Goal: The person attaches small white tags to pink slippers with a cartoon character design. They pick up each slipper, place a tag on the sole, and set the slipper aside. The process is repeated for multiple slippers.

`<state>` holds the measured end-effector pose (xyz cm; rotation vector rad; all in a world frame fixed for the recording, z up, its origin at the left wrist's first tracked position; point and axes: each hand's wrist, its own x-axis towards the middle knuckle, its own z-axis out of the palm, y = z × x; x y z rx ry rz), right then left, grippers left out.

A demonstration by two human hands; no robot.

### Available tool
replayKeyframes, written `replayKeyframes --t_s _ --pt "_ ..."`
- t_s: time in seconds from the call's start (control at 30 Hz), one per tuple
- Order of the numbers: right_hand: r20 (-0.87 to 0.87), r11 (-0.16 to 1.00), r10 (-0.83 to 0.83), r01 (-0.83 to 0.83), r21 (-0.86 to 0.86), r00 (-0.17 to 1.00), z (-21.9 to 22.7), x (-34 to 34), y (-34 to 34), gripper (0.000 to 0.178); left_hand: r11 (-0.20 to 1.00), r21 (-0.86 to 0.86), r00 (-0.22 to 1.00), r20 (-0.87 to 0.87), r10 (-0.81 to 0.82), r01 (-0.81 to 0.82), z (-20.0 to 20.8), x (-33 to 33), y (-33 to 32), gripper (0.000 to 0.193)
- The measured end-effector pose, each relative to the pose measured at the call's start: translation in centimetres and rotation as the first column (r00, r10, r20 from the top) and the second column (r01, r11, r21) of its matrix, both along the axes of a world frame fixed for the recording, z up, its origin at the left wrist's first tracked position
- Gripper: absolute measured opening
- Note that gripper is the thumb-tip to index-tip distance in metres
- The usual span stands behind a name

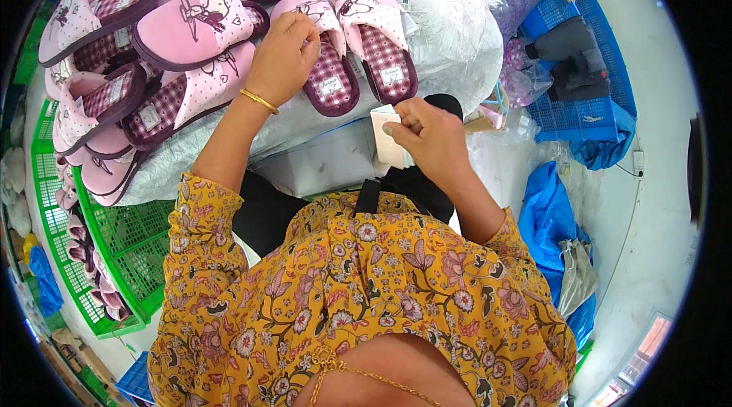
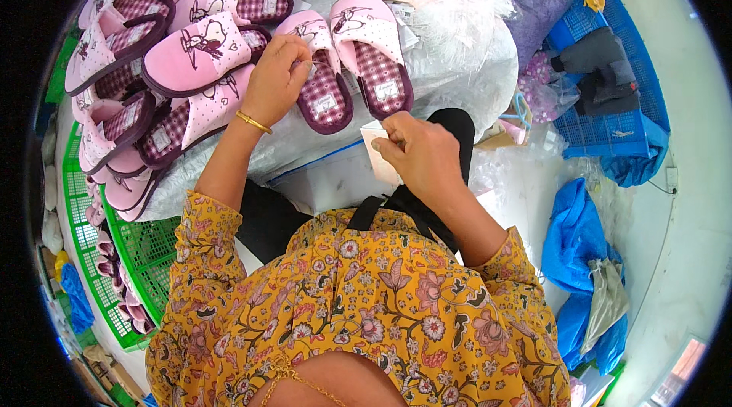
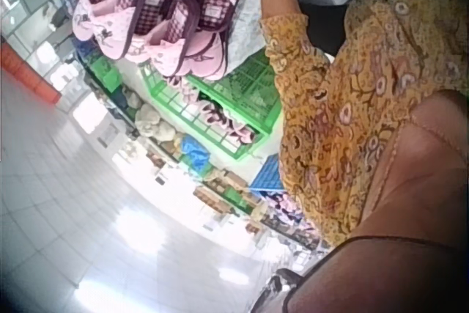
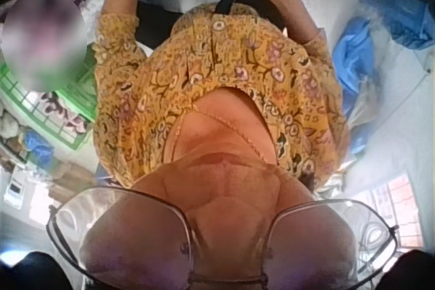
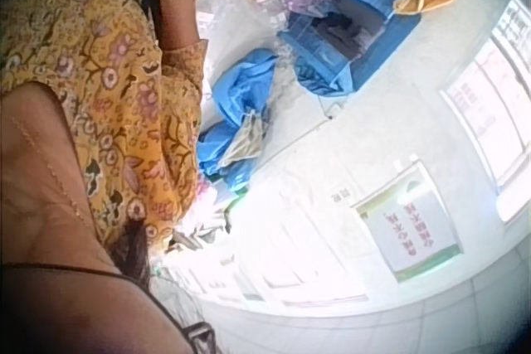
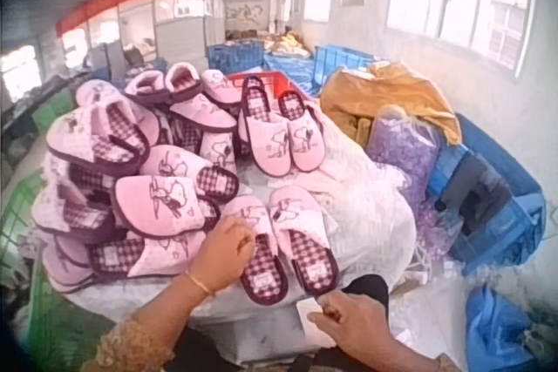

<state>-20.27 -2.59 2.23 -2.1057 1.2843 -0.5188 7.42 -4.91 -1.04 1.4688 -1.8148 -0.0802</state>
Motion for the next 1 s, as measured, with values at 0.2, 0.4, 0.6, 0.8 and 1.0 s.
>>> replayKeyframes --t_s 0.2,0.4,0.6,0.8,1.0 --pt "-0.026 0.942 0.203 -0.203 -0.266 0.979 1.8 2.0 -7.0 0.028 1.000 -0.011 0.999 -0.040 -0.012 0.011 0.2 0.3 -0.1 0.010" --pt "-0.065 0.972 0.125 -0.135 -0.192 0.990 -0.4 3.4 -9.2 0.032 0.999 0.031 0.982 -0.189 0.015 -0.009 1.7 -1.0 0.4 0.012" --pt "-0.043 0.889 0.111 -0.119 -0.442 0.993 -1.2 3.1 -7.2 0.033 0.978 0.175 0.737 -0.675 0.035 0.113 1.9 -2.8 -0.1 0.012" --pt "-0.059 0.825 0.133 -0.143 -0.546 0.989 -2.4 2.7 -7.6 0.020 0.959 0.119 0.443 -0.896 -0.008 0.257 0.9 -3.1 -1.1 0.011" --pt "-0.096 0.759 0.103 -0.140 -0.636 0.990 -2.7 2.9 -8.0 0.011 0.956 0.142 0.440 -0.898 0.015 0.257 0.9 -3.2 -1.0 0.010"
